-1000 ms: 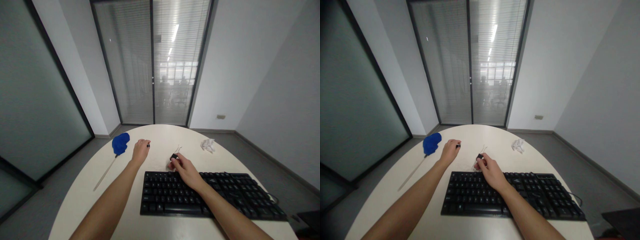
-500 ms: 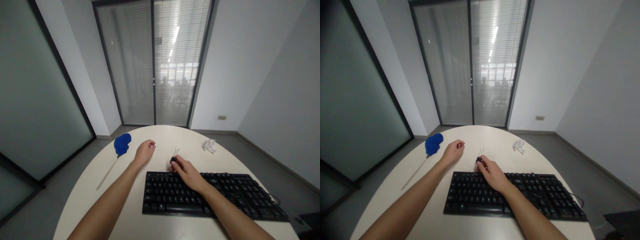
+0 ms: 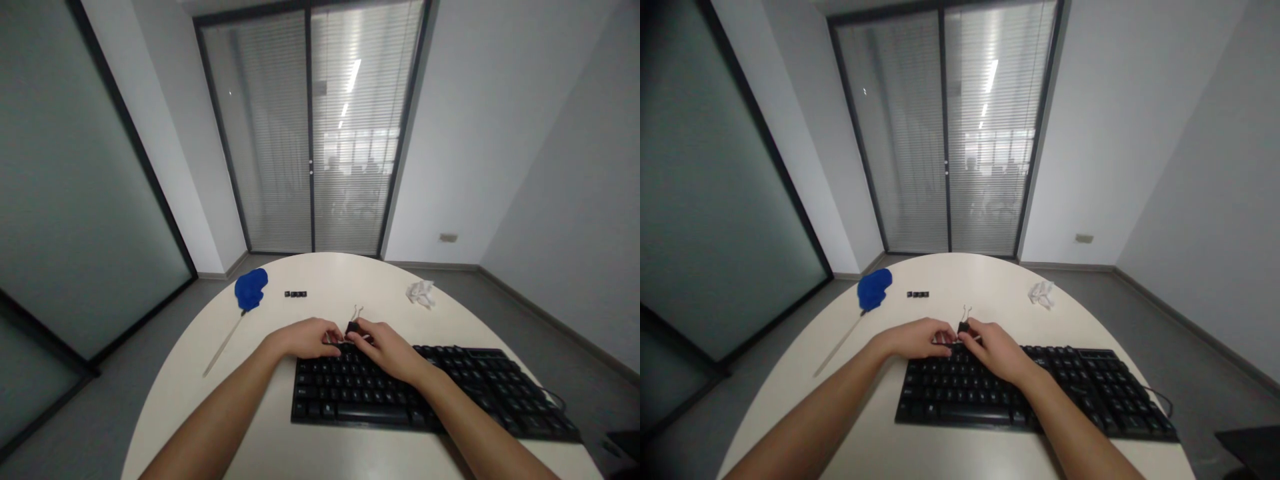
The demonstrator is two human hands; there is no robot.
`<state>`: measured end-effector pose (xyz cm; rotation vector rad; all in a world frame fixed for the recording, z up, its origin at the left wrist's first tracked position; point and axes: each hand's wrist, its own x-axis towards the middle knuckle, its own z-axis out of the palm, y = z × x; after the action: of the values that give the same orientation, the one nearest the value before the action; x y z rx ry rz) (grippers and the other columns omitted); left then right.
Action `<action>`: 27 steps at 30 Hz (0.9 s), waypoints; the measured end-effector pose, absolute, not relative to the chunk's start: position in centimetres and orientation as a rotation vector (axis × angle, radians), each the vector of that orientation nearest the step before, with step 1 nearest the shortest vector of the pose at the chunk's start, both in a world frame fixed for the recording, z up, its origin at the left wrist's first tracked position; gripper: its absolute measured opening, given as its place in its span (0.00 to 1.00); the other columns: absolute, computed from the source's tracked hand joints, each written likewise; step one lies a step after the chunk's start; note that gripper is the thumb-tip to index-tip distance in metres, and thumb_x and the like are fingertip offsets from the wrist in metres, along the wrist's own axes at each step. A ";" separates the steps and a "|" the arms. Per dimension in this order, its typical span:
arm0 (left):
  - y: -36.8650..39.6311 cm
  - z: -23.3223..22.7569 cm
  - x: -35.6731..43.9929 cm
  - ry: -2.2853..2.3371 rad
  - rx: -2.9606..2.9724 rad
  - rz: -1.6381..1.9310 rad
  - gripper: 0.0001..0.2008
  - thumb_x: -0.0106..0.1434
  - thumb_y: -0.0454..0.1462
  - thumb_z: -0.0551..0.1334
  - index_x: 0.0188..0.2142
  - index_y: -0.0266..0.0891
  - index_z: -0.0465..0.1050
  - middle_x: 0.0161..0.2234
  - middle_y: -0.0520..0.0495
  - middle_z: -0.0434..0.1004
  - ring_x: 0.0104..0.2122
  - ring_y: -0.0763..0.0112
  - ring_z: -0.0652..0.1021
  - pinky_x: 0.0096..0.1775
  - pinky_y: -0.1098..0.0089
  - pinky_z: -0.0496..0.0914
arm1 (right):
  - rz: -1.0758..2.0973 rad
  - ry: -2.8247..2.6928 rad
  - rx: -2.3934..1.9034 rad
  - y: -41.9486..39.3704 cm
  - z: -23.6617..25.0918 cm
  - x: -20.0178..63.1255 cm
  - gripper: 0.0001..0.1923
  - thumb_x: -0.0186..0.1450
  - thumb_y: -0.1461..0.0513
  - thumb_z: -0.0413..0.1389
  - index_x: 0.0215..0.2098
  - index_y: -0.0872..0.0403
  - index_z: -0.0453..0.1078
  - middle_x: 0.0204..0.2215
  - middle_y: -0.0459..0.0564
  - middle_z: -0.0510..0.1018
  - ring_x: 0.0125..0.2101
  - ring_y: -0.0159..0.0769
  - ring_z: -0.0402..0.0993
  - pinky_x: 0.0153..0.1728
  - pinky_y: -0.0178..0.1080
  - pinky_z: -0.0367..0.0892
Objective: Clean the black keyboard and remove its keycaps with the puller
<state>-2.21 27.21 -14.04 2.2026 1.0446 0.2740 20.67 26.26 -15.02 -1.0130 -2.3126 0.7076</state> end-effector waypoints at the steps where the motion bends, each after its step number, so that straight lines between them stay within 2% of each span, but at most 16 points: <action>1: 27.2 -14.1 -2.2 1.044 2.204 0.281 0.16 0.60 0.40 0.65 0.47 0.39 0.75 0.41 0.46 0.80 0.39 0.65 0.78 0.41 0.69 0.69 | 0.710 -2.297 -1.024 26.3 -15.1 20.7 0.13 0.71 0.53 0.48 0.33 0.51 0.65 0.25 0.44 0.76 0.26 0.36 0.71 0.29 0.35 0.61; 4: 27.3 -14.4 -2.1 1.047 2.208 0.297 0.15 0.61 0.41 0.65 0.47 0.39 0.76 0.41 0.46 0.80 0.39 0.65 0.78 0.41 0.69 0.69 | 0.755 -2.264 -1.035 26.6 -15.4 20.7 0.14 0.71 0.52 0.48 0.32 0.51 0.64 0.24 0.44 0.76 0.25 0.36 0.70 0.28 0.36 0.60; 10: 27.2 -14.8 -1.7 1.068 2.184 0.336 0.16 0.61 0.43 0.64 0.45 0.38 0.75 0.40 0.46 0.81 0.38 0.65 0.79 0.39 0.70 0.69 | 0.856 -2.213 -1.002 26.9 -15.6 20.9 0.15 0.70 0.51 0.48 0.31 0.51 0.65 0.27 0.46 0.80 0.28 0.38 0.74 0.31 0.37 0.65; 17: 27.0 -14.7 -1.2 1.113 2.180 0.361 0.14 0.62 0.44 0.64 0.43 0.38 0.76 0.37 0.47 0.81 0.35 0.66 0.78 0.36 0.71 0.67 | 1.077 -2.028 -0.988 27.4 -16.0 21.0 0.17 0.69 0.48 0.50 0.37 0.52 0.70 0.34 0.51 0.83 0.37 0.43 0.79 0.40 0.42 0.71; 27: 27.2 -15.0 -1.0 1.104 2.204 0.440 0.12 0.62 0.42 0.63 0.41 0.37 0.76 0.34 0.48 0.80 0.33 0.67 0.77 0.35 0.71 0.67 | 0.995 -1.971 -1.021 27.3 -16.1 20.6 0.17 0.69 0.47 0.50 0.32 0.51 0.65 0.29 0.48 0.81 0.33 0.41 0.78 0.37 0.41 0.70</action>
<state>-1.04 27.24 -14.96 2.2041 1.1043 0.4402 20.60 27.34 -16.12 -1.0212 -1.9710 0.9953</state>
